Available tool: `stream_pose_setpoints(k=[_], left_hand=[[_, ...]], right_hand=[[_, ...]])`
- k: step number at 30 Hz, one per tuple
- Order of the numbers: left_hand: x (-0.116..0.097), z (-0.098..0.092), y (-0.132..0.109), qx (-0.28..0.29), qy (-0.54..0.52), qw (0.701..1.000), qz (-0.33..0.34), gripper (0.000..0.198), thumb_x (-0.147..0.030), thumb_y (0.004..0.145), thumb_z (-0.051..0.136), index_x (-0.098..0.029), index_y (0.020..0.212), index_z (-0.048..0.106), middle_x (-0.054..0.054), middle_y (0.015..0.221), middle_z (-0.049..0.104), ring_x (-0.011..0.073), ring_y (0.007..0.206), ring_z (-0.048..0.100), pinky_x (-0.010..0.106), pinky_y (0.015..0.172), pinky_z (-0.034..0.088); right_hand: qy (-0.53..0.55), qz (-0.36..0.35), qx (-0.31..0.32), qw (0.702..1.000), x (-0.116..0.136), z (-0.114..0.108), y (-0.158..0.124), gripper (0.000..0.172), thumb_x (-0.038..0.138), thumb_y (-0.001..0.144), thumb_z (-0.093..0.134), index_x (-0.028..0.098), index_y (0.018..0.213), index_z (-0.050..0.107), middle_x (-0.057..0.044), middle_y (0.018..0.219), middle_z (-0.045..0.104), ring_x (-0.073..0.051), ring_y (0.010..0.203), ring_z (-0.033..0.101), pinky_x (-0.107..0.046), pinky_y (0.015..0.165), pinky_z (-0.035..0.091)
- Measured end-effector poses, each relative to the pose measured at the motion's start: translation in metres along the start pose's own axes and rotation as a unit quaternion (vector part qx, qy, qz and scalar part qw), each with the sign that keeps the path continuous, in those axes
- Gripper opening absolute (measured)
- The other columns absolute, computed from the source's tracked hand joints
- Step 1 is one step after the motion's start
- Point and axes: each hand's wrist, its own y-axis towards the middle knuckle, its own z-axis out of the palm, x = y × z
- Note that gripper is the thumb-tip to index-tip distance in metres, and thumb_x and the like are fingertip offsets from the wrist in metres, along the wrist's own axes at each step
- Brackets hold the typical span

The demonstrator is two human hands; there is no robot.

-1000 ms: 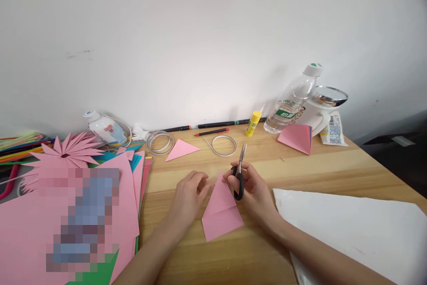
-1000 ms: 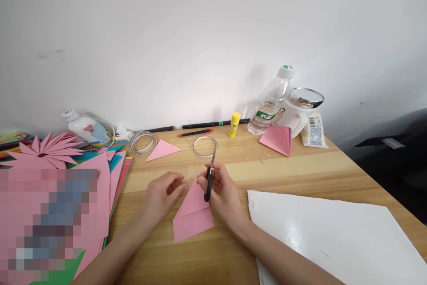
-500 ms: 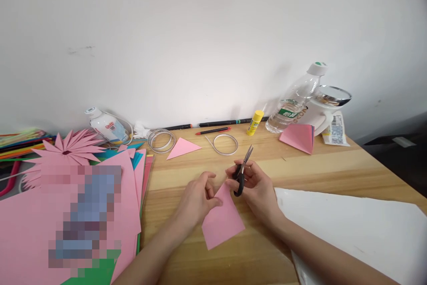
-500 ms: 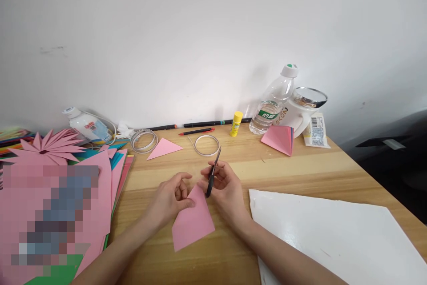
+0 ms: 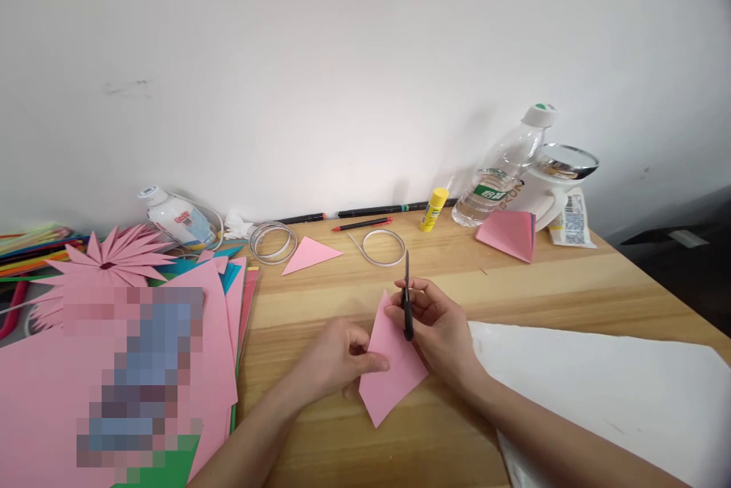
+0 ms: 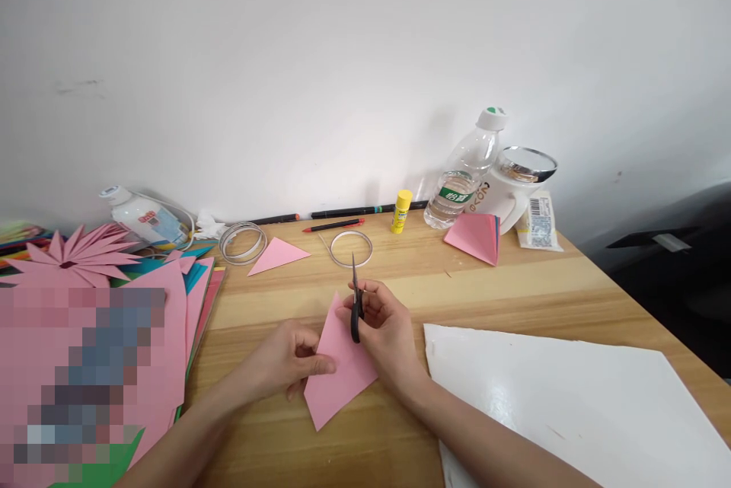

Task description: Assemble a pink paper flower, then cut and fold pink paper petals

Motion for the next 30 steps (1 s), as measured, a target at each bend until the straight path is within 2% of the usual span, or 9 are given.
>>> stream_pose_setpoints(k=[4,6,10,14,18,24,30], left_hand=[[-0.005,-0.002,0.0,-0.088,-0.02,0.996,0.012,0.034,-0.037,0.07,0.056,-0.016,0.047,0.045,-0.005,0.037,0.045,0.0075,0.033,0.042,0.019,0.036,0.025],[-0.007,-0.004,0.0,-0.091,-0.037,0.995,0.008,0.032,-0.038,0.069,0.058,-0.016,0.048,0.047,-0.004,0.039,0.047,0.0077,0.036,0.043,0.018,0.037,0.029],[-0.005,-0.005,0.0,-0.053,-0.048,0.997,-0.008,0.025,-0.034,0.067,0.059,-0.015,0.052,0.052,-0.003,0.045,0.052,0.0082,0.039,0.046,0.018,0.039,0.037],[-0.004,-0.002,0.0,-0.103,-0.046,0.994,0.004,0.03,-0.035,0.068,0.059,-0.016,0.049,0.047,-0.002,0.042,0.053,0.0074,0.034,0.045,0.018,0.036,0.034],[-0.009,-0.003,0.0,-0.151,-0.088,0.984,0.035,0.032,-0.04,0.067,0.061,-0.014,0.052,0.053,0.001,0.045,0.058,0.0094,0.036,0.05,0.02,0.039,0.038],[-0.011,-0.009,-0.002,-0.103,-0.126,0.986,0.046,0.027,-0.039,0.067,0.065,-0.012,0.061,0.062,0.002,0.05,0.06,0.0107,0.042,0.054,0.022,0.044,0.043],[-0.008,-0.011,-0.002,-0.124,-0.123,0.984,0.028,0.024,-0.033,0.063,0.069,-0.012,0.058,0.06,0.001,0.051,0.06,0.0089,0.043,0.052,0.02,0.044,0.042]], right_hand=[[-0.012,0.023,0.053,0.998,0.001,0.0,0.001,0.042,0.032,0.061,0.074,0.018,0.096,0.055,-0.001,0.07,0.06,-0.013,0.062,0.054,-0.023,0.054,0.042],[-0.009,0.026,0.048,0.998,0.002,-0.001,0.002,0.042,0.032,0.061,0.074,0.017,0.095,0.055,0.0,0.068,0.059,-0.012,0.06,0.052,-0.022,0.052,0.04],[0.014,0.021,0.015,1.0,0.001,-0.002,0.003,0.045,0.035,0.059,0.075,0.017,0.095,0.055,-0.001,0.072,0.06,-0.013,0.062,0.053,-0.022,0.052,0.041],[0.028,0.021,0.003,0.999,0.002,-0.004,0.006,0.047,0.035,0.06,0.075,0.018,0.098,0.054,-0.002,0.074,0.061,-0.013,0.064,0.053,-0.023,0.053,0.042],[0.041,0.028,0.009,0.999,0.006,-0.003,0.006,0.049,0.037,0.058,0.076,0.018,0.097,0.054,-0.001,0.07,0.061,-0.013,0.062,0.053,-0.025,0.056,0.043],[0.075,0.032,0.008,0.997,0.006,-0.003,0.006,0.048,0.031,0.056,0.078,0.018,0.095,0.054,0.001,0.067,0.06,-0.011,0.061,0.051,-0.021,0.055,0.041],[0.074,0.018,0.005,0.997,0.006,-0.004,0.007,0.047,0.031,0.057,0.078,0.018,0.096,0.055,0.002,0.068,0.059,-0.011,0.062,0.051,-0.021,0.055,0.041]])
